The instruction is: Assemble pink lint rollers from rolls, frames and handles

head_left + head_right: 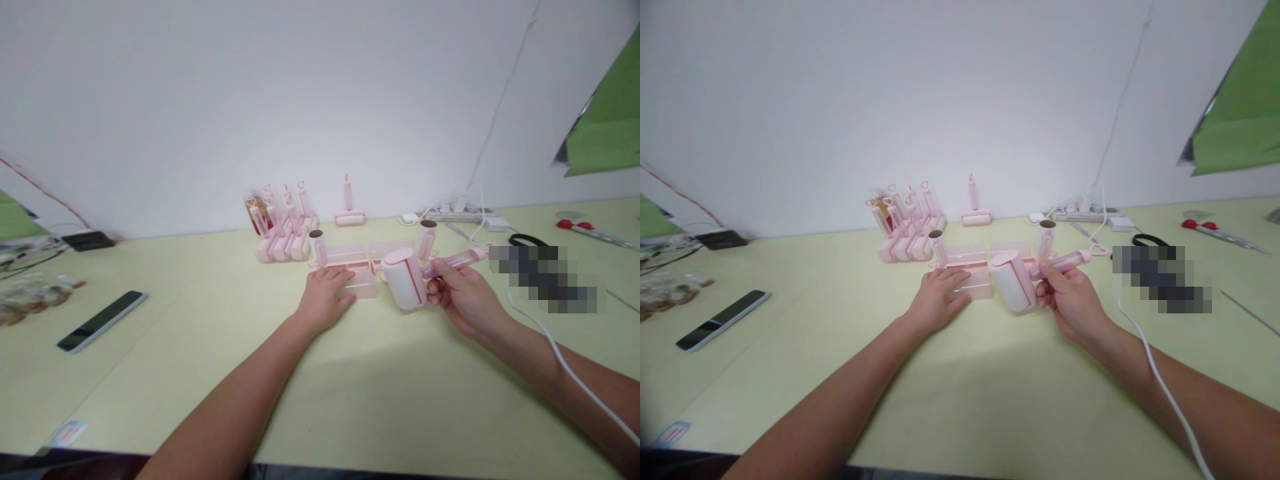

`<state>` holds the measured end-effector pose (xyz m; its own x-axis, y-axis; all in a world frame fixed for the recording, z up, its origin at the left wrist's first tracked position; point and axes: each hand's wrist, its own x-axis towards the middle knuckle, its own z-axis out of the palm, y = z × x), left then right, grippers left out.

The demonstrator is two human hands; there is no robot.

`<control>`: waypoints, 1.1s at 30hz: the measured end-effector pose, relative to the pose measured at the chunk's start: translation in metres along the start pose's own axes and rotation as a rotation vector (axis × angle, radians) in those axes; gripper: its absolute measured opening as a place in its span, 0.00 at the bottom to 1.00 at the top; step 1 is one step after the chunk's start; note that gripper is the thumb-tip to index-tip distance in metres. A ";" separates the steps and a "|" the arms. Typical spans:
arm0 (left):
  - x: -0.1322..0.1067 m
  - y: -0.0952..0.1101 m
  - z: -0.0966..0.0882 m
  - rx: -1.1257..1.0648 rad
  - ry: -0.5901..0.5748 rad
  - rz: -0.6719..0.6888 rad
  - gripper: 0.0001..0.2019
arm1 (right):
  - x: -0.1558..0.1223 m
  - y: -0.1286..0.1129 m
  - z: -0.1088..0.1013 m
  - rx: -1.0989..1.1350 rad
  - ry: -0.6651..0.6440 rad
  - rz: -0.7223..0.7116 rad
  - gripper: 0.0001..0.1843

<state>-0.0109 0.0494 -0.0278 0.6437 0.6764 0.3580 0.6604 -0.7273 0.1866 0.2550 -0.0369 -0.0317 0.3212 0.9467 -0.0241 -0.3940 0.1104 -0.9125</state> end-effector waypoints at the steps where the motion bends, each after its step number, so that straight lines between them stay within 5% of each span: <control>1: 0.000 0.000 0.000 0.004 -0.004 -0.002 0.22 | 0.000 0.000 0.000 -0.003 -0.003 0.004 0.15; 26: 0.001 -0.004 -0.002 -0.063 -0.001 -0.024 0.25 | -0.006 0.007 0.002 0.013 -0.086 0.053 0.17; 33: -0.011 0.037 -0.020 -0.565 0.131 0.084 0.29 | -0.016 0.011 0.011 0.128 -0.197 0.171 0.14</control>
<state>-0.0011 0.0127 -0.0062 0.6081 0.6198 0.4960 0.2778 -0.7515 0.5984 0.2359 -0.0476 -0.0367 0.0724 0.9940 -0.0824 -0.5375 -0.0307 -0.8427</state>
